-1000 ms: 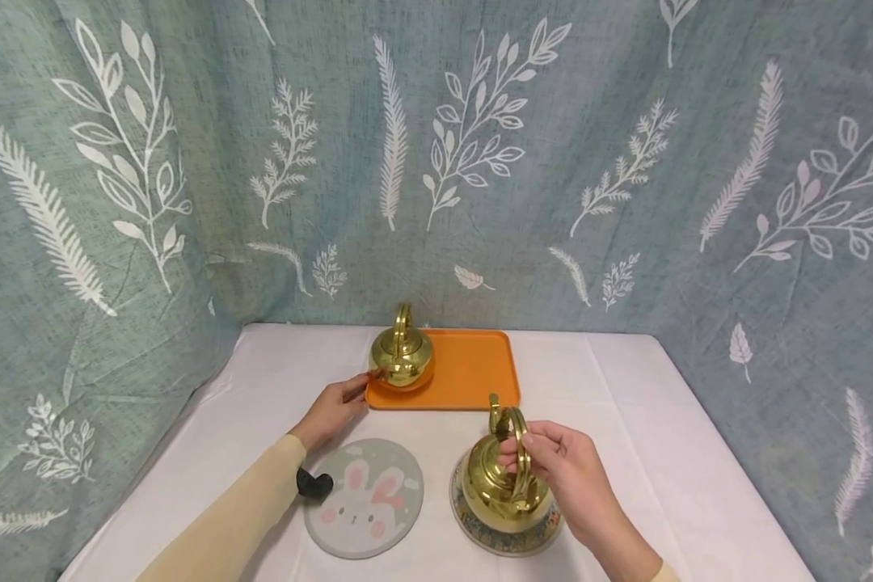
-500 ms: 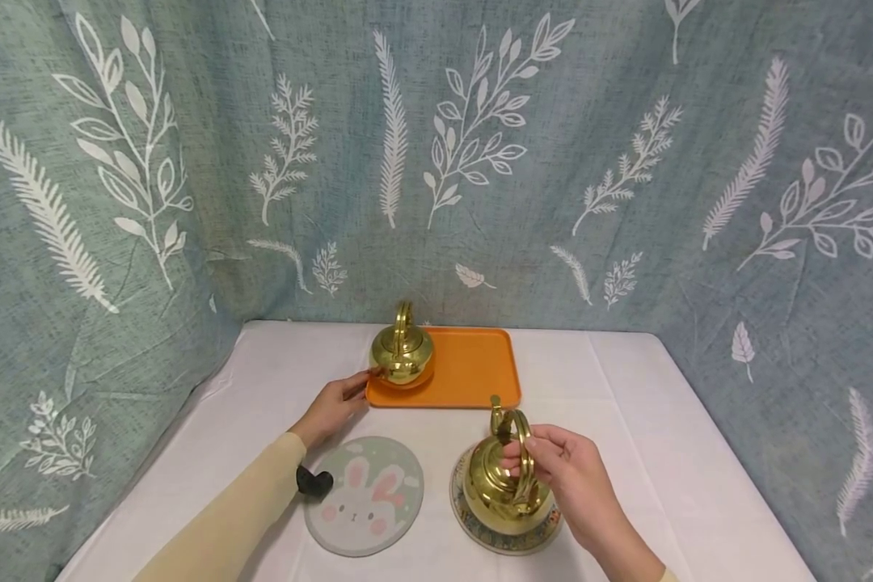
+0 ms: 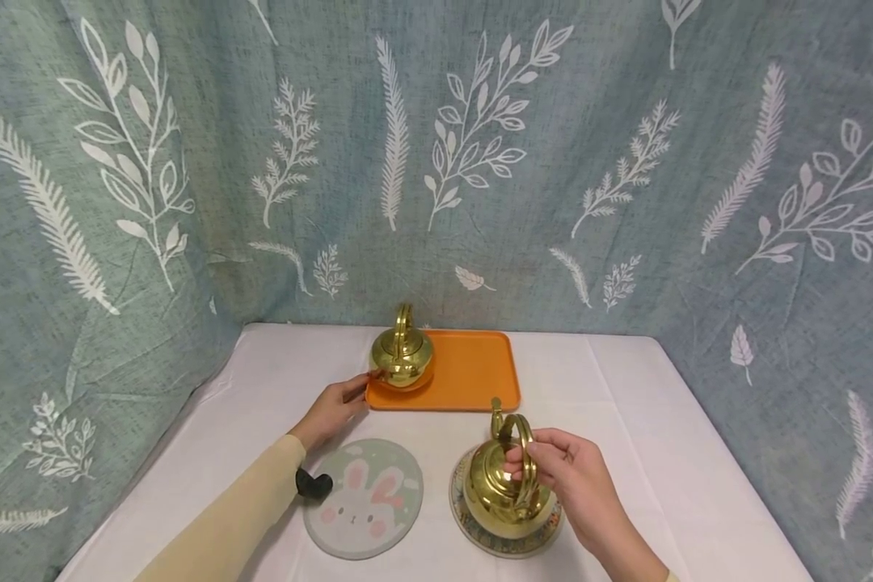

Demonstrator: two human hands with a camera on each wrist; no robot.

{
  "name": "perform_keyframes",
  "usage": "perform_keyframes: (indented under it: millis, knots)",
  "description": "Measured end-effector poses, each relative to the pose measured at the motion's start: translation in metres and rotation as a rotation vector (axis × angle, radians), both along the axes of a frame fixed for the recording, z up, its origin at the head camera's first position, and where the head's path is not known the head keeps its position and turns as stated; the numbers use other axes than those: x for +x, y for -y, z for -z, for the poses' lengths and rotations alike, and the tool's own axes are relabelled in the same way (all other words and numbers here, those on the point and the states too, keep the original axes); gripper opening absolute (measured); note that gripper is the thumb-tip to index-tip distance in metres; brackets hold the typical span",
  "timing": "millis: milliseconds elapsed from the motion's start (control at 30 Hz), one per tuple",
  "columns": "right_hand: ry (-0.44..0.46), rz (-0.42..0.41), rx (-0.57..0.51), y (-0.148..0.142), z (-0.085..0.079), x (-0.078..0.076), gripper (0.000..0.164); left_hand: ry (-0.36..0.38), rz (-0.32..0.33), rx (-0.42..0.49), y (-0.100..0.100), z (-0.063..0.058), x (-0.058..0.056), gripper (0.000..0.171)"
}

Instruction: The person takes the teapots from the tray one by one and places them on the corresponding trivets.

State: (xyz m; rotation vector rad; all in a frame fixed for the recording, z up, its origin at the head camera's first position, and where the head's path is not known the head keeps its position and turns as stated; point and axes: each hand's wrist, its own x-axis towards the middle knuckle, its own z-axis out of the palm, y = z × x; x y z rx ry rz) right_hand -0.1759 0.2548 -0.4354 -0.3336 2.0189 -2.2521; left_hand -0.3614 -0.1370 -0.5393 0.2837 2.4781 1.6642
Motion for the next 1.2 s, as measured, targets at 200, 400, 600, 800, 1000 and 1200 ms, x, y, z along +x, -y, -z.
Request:
perform_keyframes:
  millis: [200, 400, 600, 800, 1000, 1200]
  knots:
    - [0.035, 0.108, 0.034, 0.000, -0.001, 0.000, 0.031, -0.001, 0.007, 0.003, 0.001, 0.001, 0.000, 0.064]
    - [0.030, 0.203, 0.092, -0.005, -0.005, -0.001, 0.035, -0.010, 0.019, 0.010, 0.000, -0.002, 0.000, 0.064]
    - [-0.004, 0.196, 0.076, -0.014, -0.007, -0.007, 0.030, -0.005, 0.018, 0.021, -0.001, -0.001, 0.000, 0.064]
    - [-0.077, 0.134, 0.035, -0.024, -0.012, -0.019, 0.029, 0.000, 0.006, 0.010, 0.000, 0.002, -0.001, 0.064]
    - [-0.120, 0.100, 0.028, -0.028, -0.026, -0.034, 0.028, -0.007, 0.006, 0.004, 0.000, 0.003, -0.003, 0.063]
    - [-0.112, 0.085, 0.056, -0.026, -0.046, -0.056, 0.030, -0.022, 0.007, -0.011, -0.001, 0.002, -0.003, 0.063]
